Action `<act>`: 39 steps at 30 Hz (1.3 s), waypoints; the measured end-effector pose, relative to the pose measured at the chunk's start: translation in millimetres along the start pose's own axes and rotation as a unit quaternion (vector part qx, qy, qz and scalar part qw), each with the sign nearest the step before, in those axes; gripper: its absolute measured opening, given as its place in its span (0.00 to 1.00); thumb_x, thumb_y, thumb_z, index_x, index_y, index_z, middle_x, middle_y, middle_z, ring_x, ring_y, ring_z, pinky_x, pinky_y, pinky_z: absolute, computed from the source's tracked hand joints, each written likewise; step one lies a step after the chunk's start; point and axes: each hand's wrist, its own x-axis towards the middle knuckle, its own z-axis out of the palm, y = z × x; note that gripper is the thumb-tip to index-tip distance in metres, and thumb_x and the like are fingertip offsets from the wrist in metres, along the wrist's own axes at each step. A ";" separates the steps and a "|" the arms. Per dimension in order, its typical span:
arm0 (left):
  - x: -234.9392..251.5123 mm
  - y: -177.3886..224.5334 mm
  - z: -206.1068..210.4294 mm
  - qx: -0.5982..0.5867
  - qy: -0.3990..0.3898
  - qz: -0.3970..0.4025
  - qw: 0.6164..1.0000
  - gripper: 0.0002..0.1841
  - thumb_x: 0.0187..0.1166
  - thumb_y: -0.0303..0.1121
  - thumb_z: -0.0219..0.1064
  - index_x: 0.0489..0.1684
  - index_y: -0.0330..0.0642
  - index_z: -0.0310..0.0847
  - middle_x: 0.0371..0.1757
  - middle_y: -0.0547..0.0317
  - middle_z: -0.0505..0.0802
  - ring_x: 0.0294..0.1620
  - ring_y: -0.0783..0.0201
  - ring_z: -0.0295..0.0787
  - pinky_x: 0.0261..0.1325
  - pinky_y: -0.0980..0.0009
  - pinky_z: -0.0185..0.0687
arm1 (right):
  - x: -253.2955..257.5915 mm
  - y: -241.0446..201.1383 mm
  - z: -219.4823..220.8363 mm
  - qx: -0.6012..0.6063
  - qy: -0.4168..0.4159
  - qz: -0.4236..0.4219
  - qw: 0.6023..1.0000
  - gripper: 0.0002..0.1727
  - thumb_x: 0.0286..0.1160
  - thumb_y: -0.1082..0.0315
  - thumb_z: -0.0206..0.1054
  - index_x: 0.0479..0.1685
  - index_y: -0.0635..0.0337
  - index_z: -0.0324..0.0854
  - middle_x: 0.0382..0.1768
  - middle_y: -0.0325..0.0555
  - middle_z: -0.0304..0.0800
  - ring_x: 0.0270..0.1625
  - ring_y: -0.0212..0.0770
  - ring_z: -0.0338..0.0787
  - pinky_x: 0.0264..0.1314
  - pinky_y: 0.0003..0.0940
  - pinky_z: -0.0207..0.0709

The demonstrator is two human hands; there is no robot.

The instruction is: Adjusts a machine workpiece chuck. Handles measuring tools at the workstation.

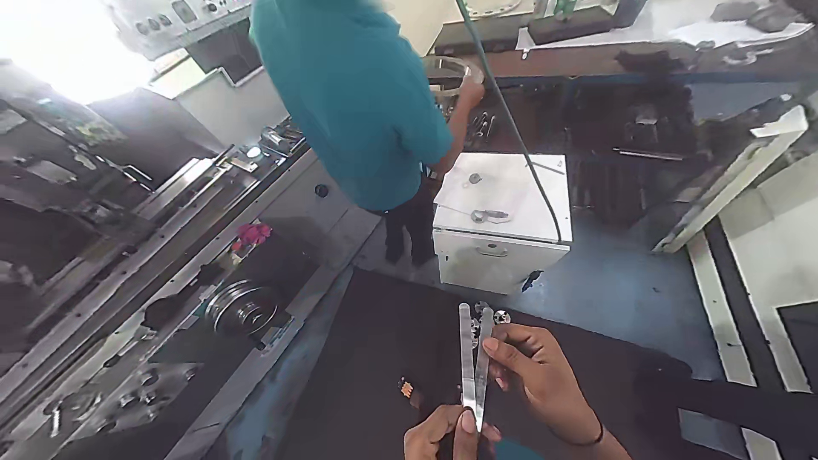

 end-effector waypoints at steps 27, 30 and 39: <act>79.6 -7.3 -150.8 -0.040 -0.009 -0.044 0.998 0.17 0.91 0.37 0.57 0.36 0.37 0.87 0.31 0.57 0.97 0.30 0.68 0.95 0.37 0.71 0.94 | 92.8 63.9 122.7 0.017 0.017 0.032 0.999 0.14 0.80 0.71 0.64 0.24 0.50 0.87 0.18 0.29 0.88 0.18 0.20 0.84 0.21 0.15 0.78; 84.5 -9.6 -163.2 -0.047 -0.019 -0.044 0.998 0.17 0.91 0.36 0.56 0.36 0.37 0.87 0.31 0.57 0.97 0.30 0.68 0.95 0.38 0.71 0.94 | 96.2 67.8 132.8 0.000 0.029 0.020 0.999 0.14 0.80 0.71 0.64 0.25 0.50 0.87 0.18 0.29 0.88 0.18 0.20 0.84 0.21 0.15 0.78; 104.5 -10.6 -180.2 -0.036 -0.021 -0.072 0.997 0.14 0.89 0.28 0.57 0.35 0.33 0.87 0.30 0.56 0.97 0.28 0.69 0.95 0.36 0.71 0.94 | 114.8 78.5 144.2 -0.035 0.060 0.020 0.997 0.14 0.78 0.71 0.65 0.23 0.50 0.88 0.17 0.28 0.87 0.18 0.21 0.83 0.20 0.16 0.77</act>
